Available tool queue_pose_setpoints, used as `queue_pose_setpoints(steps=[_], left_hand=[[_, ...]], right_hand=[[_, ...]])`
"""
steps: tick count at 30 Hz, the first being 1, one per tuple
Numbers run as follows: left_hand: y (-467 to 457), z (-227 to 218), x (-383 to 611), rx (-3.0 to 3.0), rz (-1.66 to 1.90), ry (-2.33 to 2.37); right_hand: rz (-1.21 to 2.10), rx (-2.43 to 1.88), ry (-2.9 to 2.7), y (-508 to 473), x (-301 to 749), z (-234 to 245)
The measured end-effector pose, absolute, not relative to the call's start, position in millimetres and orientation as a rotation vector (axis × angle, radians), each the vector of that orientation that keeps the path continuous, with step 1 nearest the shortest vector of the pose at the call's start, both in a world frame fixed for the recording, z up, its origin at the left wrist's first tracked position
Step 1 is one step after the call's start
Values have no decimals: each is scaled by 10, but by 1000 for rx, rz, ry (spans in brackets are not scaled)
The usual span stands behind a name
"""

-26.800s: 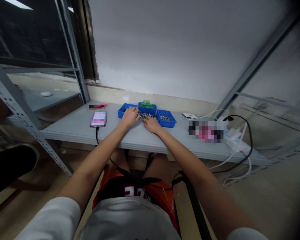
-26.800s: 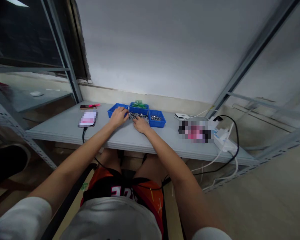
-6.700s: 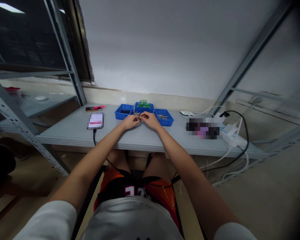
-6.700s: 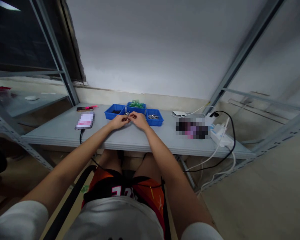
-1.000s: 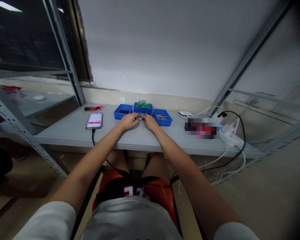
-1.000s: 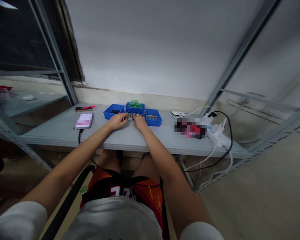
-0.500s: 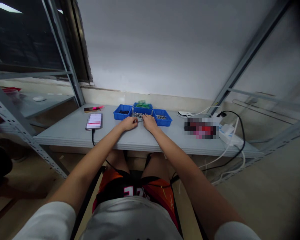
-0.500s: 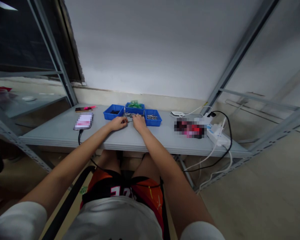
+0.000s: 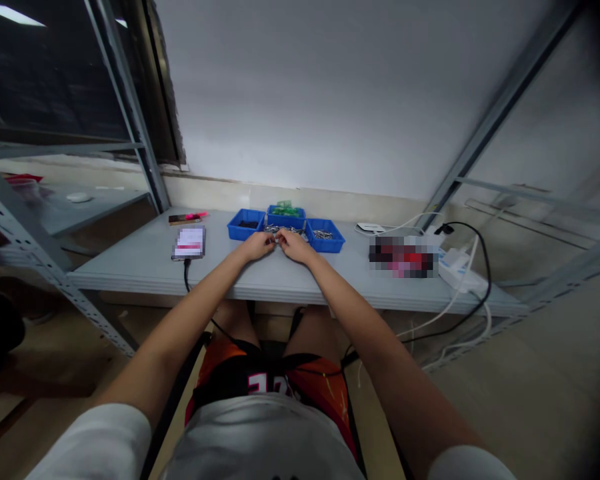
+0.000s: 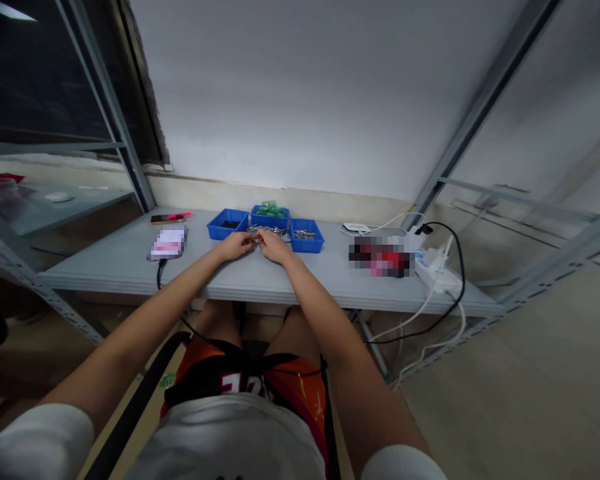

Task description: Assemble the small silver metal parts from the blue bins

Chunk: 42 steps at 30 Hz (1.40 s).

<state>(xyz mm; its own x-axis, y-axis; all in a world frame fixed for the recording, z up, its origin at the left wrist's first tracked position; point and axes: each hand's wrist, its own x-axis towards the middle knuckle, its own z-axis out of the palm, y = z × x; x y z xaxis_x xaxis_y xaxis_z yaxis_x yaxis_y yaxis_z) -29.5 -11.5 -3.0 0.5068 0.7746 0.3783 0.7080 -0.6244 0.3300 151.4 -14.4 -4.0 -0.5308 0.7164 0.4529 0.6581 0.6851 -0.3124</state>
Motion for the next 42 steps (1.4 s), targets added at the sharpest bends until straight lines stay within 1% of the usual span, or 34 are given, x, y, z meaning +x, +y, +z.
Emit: queue_pose_setpoints(steps=[6,14,18,24,29,37,42], left_hand=[[-85,-40,-307,2606,756,1349],[-178,7,-282,2588,653,1500],[-187,8,-282,2591,670,1514],[-154,-10,-293,2604,645,1507],[-146,-8,-306,2582,679,1507],[-156,-1,-304,2611,710,1489],[-138,-18,-311,2620,742,1452]], right_hand=[[107,-1200,-2309,-57,1569,-78],[-61,-1469,-2355,-54,1564,-111],[-51,-1542,-2365,-65,1553,-111],[12,-1478,-2360,-51,1572,-117],[45,-1303,-2279,-72,1570,-64],[264,-1170,-2309,-86,1585,-52],[260,-1120,-2305,-81,1596,-48]])
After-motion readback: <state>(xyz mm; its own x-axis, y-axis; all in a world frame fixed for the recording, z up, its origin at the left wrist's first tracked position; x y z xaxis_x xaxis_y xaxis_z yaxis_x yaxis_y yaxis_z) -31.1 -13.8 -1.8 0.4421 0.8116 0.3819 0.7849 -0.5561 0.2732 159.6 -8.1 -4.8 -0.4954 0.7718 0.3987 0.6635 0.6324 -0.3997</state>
